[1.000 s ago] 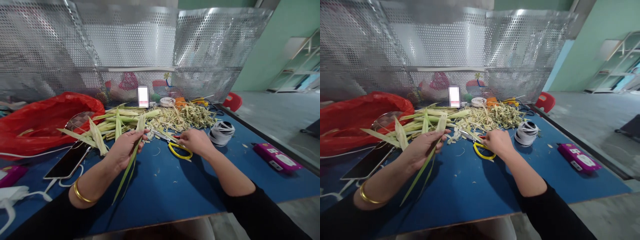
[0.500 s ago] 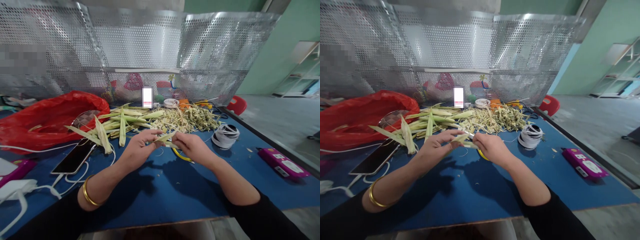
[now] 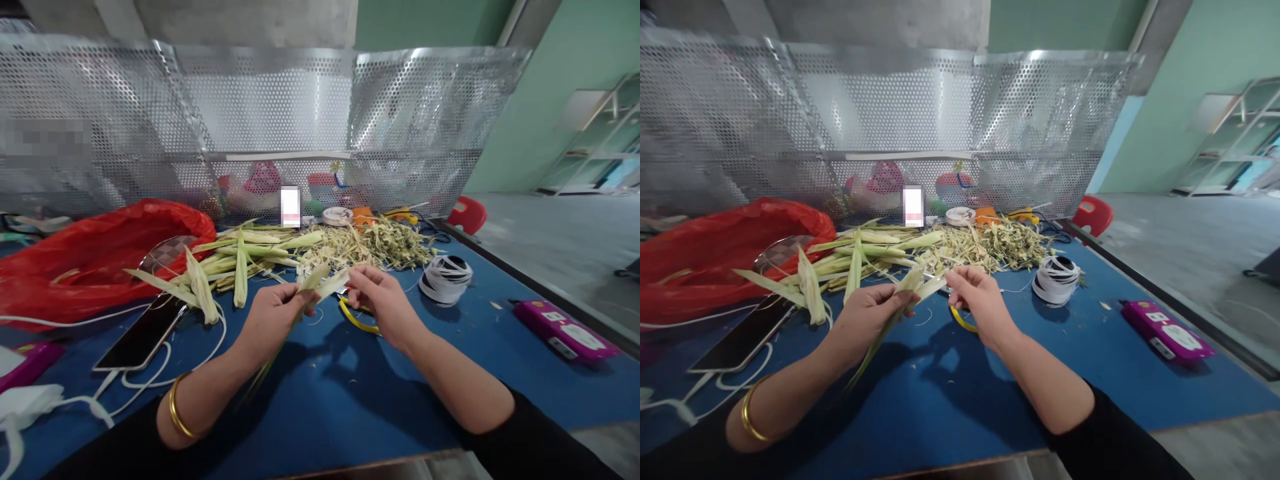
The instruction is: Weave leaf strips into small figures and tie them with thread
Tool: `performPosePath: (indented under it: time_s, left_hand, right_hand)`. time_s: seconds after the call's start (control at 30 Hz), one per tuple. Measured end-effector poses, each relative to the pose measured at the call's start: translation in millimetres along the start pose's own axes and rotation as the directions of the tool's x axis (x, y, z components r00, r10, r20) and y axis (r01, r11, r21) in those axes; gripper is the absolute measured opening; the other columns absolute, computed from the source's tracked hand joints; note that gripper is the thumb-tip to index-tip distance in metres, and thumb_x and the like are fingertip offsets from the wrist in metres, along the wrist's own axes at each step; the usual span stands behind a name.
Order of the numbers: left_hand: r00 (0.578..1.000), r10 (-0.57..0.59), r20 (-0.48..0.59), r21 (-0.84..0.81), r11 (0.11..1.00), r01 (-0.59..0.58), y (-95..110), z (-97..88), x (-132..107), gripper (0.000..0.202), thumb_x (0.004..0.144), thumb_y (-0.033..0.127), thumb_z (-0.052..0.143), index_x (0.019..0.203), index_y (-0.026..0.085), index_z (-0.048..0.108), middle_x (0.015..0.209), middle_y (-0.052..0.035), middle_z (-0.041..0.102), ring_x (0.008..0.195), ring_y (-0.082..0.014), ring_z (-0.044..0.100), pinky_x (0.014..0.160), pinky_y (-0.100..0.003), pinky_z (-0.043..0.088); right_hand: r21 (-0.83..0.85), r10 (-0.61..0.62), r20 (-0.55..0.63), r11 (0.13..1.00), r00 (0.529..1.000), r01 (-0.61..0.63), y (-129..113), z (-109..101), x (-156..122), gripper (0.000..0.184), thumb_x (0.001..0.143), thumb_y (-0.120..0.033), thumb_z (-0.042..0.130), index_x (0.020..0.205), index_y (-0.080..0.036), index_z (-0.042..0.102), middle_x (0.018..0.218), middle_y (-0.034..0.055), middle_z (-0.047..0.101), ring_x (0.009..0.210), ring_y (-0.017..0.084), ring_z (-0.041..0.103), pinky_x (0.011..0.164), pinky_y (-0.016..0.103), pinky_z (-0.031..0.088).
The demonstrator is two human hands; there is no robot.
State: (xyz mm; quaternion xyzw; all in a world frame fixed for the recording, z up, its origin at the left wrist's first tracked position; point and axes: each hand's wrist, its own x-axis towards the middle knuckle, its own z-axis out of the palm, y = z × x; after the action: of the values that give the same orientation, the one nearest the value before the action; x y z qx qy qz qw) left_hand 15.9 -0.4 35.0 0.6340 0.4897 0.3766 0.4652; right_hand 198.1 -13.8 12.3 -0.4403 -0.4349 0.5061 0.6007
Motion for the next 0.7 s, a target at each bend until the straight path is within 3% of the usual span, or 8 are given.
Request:
performPosePath:
  time_s: [0.13, 0.23, 0.33, 0.43, 0.57, 0.7]
  left_hand:
    - [0.992, -0.091, 0.085, -0.12, 0.988, 0.101, -3, 3.7, 0, 0.028, 0.069, 0.041, 0.069, 0.074, 0.014, 0.073, 0.06, -0.003, 0.067, 0.054, -0.0131, 0.056, 0.051, -0.022, 0.041]
    - [0.981, -0.169, 0.092, -0.231, 0.955, 0.186, -5, -2.5, 7, 0.03, 0.067, 0.039, 0.071, 0.081, 0.013, 0.073, 0.075, -0.0068, 0.072, 0.064, -0.0159, 0.063, 0.056, -0.023, 0.046]
    - [0.978, -0.196, 0.072, -0.253, 0.945, 0.208, -6, -12.1, 15, 0.027, 0.068, 0.037, 0.071, 0.079, 0.013, 0.071, 0.088, -0.0102, 0.073, 0.07, -0.0171, 0.067, 0.06, -0.023, 0.049]
    - [0.97, -0.219, 0.102, -0.238, 0.942, 0.238, -7, -13.7, 17, 0.025, 0.07, 0.036, 0.07, 0.079, 0.013, 0.069, 0.088, -0.0106, 0.074, 0.061, -0.0144, 0.066, 0.053, -0.021, 0.047]
    - [0.939, -0.239, 0.246, -0.242, 0.923, 0.298, -8, 0.0, 7, 0.025, 0.07, 0.035, 0.071, 0.078, 0.012, 0.07, 0.081, -0.0105, 0.073, 0.055, -0.0131, 0.064, 0.05, -0.021, 0.047]
    - [0.902, -0.263, 0.342, -0.275, 0.89, 0.364, -9, 12.3, -2, 0.023, 0.072, 0.033, 0.07, 0.08, 0.012, 0.071, 0.074, -0.0079, 0.072, 0.053, -0.012, 0.063, 0.048, -0.019, 0.045]
  right_hand:
    - [0.028, 0.051, 0.006, 0.998, 0.999, -0.052, 7, 5, -1, 0.024, 0.067, -0.037, 0.074, 0.069, -0.017, 0.06, 0.054, -0.0031, 0.056, 0.049, 0.009, 0.052, 0.051, 0.021, 0.041]
    - [-0.096, 0.018, -0.005, 0.995, 1.0, -0.018, -6, -4, -1, 0.023, 0.066, -0.036, 0.074, 0.066, -0.017, 0.061, 0.05, -0.0033, 0.055, 0.047, 0.009, 0.05, 0.05, 0.022, 0.042]
    - [-0.198, 0.052, 0.208, 0.98, 0.977, -0.01, -28, -18, -4, 0.021, 0.067, -0.033, 0.074, 0.067, -0.016, 0.062, 0.054, -0.0025, 0.057, 0.047, 0.008, 0.051, 0.048, 0.021, 0.041]
    - [-0.131, 0.081, 0.404, 0.991, 0.911, -0.03, -39, -22, -9, 0.019, 0.069, -0.033, 0.072, 0.068, -0.016, 0.063, 0.06, -0.0009, 0.06, 0.047, 0.009, 0.052, 0.048, 0.022, 0.042]
    - [-0.166, -0.061, 0.261, 0.98, 0.964, 0.107, -29, -7, -11, 0.016, 0.069, -0.032, 0.071, 0.069, -0.017, 0.064, 0.057, -0.002, 0.059, 0.051, 0.011, 0.056, 0.053, 0.024, 0.046]
    - [-0.226, -0.108, 0.127, 0.965, 0.986, 0.135, -12, 7, -9, 0.014, 0.07, -0.03, 0.069, 0.069, -0.018, 0.062, 0.056, -0.0037, 0.057, 0.051, 0.011, 0.055, 0.053, 0.024, 0.048]
